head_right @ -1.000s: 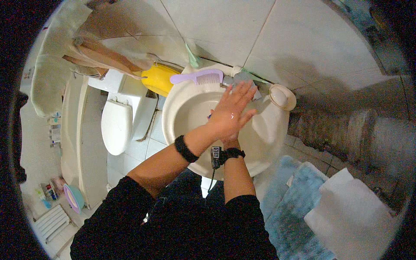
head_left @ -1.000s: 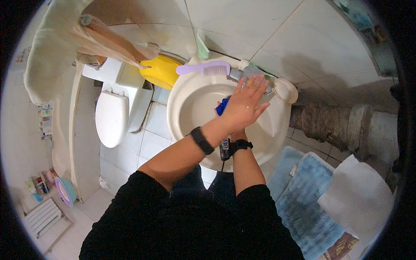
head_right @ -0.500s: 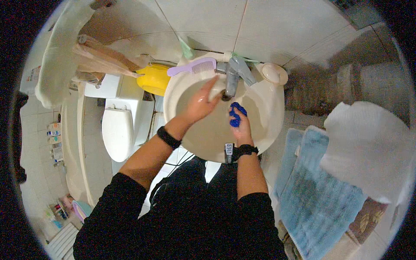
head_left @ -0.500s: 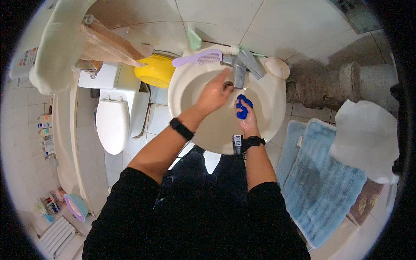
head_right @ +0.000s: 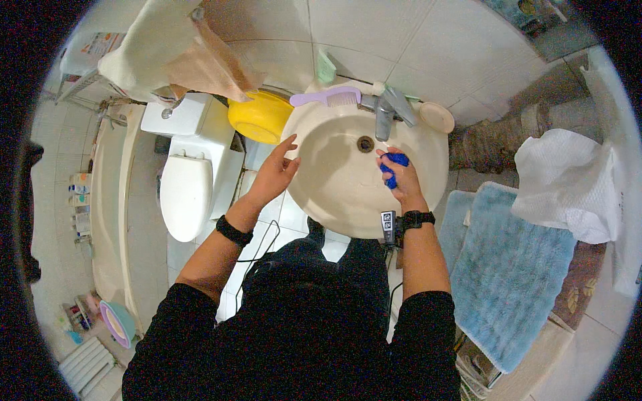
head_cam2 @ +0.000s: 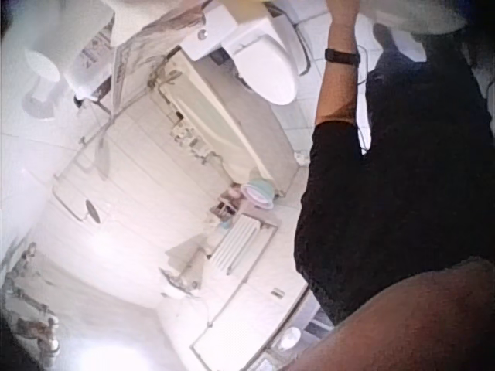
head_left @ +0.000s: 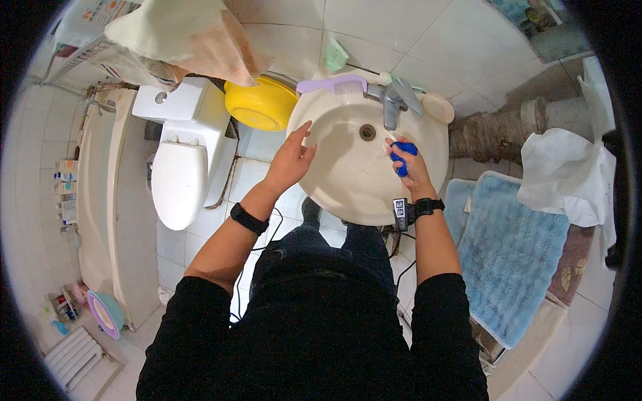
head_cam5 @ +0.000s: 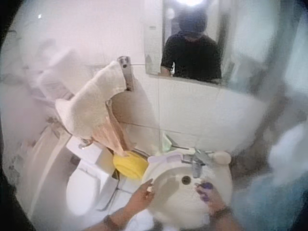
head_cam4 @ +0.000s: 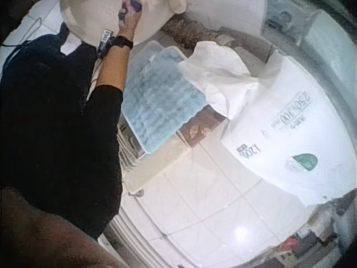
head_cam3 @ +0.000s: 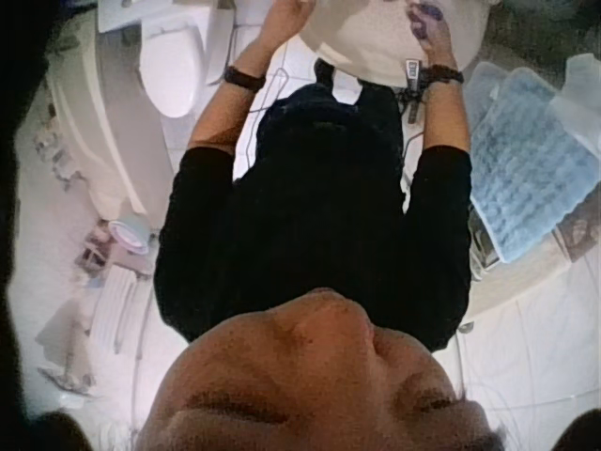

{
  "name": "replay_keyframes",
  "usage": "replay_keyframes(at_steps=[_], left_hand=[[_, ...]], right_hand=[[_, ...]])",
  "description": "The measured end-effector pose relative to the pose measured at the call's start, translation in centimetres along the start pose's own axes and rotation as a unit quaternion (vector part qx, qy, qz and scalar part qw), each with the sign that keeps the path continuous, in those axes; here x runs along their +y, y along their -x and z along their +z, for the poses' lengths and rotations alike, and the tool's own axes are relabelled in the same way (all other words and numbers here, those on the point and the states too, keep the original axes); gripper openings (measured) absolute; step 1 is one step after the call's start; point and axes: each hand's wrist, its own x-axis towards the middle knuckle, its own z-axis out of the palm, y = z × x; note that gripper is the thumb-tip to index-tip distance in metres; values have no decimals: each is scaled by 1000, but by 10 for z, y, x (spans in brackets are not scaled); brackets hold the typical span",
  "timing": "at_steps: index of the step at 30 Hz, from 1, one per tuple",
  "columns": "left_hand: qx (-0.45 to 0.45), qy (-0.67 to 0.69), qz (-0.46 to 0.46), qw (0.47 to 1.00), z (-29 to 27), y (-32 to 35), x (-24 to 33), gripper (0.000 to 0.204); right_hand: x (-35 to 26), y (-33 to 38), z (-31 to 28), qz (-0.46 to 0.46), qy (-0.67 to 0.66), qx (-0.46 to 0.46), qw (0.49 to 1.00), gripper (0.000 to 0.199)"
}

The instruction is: The person wipes the sink basin and faucet with a blue cloth, then rinses and wrings the cloth. They wipe the toilet seat and lid, then open the toilet lid. The person washes their hands at the sink and dries them with a white towel.

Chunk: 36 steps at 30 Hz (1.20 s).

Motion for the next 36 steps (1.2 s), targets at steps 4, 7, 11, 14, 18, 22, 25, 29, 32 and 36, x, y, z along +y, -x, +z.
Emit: replay_keyframes(at_steps=[4,7,11,14,18,22,25,29,32,36], left_hand=[[0,-19,-5,1000,-5,6,-4,52],[-1,-3,-1,1000,-6,8,-3,51],[-11,4,-3,1000,-4,8,-2,52],[-25,1,-2,1000,0,7,-4,51],[-56,13,17,998,14,8,-4,52],[-150,37,-53,986,35,6,9,58],[-189,159,-132,960,51,-6,26,63],[-273,469,-172,822,57,-30,43,62],[-345,528,-166,758,58,-42,47,48],[-361,456,-193,790,57,-49,49,34]], right_hand=[[-9,3,18,-20,132,91,987,16],[-14,5,30,-11,168,143,975,29],[-21,6,40,5,176,171,969,43],[-23,3,41,8,155,162,975,41],[-20,0,40,5,150,157,976,38],[-15,4,48,21,53,92,994,35],[-13,12,62,-19,-21,-12,1000,34],[-9,22,80,-44,66,-85,993,41],[-13,26,89,-117,243,-38,962,50],[-36,36,94,-192,491,-28,849,58]])
